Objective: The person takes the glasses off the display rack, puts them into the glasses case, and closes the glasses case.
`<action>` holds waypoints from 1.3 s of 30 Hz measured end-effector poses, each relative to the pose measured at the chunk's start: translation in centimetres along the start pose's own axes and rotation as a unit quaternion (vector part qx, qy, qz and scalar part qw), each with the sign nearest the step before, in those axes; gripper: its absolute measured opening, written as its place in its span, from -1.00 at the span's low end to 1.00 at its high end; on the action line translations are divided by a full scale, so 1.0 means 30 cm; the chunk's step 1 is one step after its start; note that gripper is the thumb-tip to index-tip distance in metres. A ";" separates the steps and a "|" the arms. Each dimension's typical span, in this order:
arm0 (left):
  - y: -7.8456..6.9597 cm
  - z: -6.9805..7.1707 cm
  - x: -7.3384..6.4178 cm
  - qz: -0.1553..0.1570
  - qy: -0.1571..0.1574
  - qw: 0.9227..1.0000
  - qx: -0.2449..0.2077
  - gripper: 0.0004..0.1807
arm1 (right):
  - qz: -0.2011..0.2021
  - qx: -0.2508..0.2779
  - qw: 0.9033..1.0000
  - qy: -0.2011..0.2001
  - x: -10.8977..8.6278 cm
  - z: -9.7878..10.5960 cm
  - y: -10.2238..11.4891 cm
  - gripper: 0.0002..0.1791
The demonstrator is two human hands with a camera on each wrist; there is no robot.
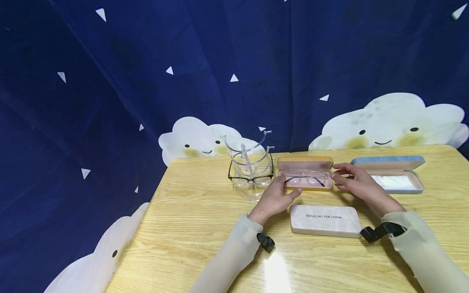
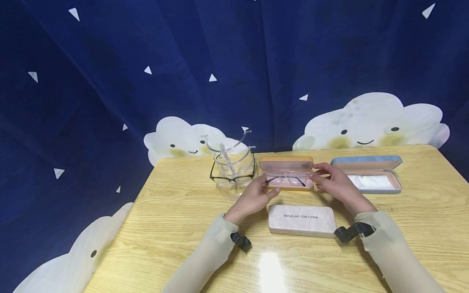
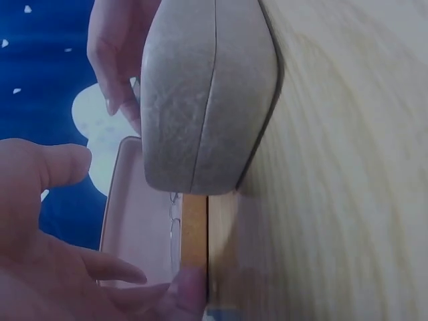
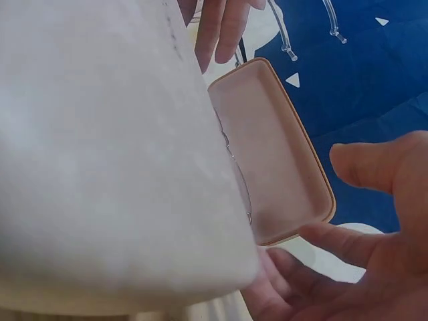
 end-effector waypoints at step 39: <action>0.014 0.023 0.005 -0.005 0.015 1.000 0.018 0.04 | -0.017 0.055 0.998 -0.022 0.029 0.030 -0.022 -0.59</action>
Point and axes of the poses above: each hand's wrist, its own x-axis towards the middle knuckle, its own z-axis out of the back of the hand, y = z × x, the point moved 1 cm from there along x, towards the middle knuckle, and after that the axes turned 6 degrees about -z, right-handed, at the moved point
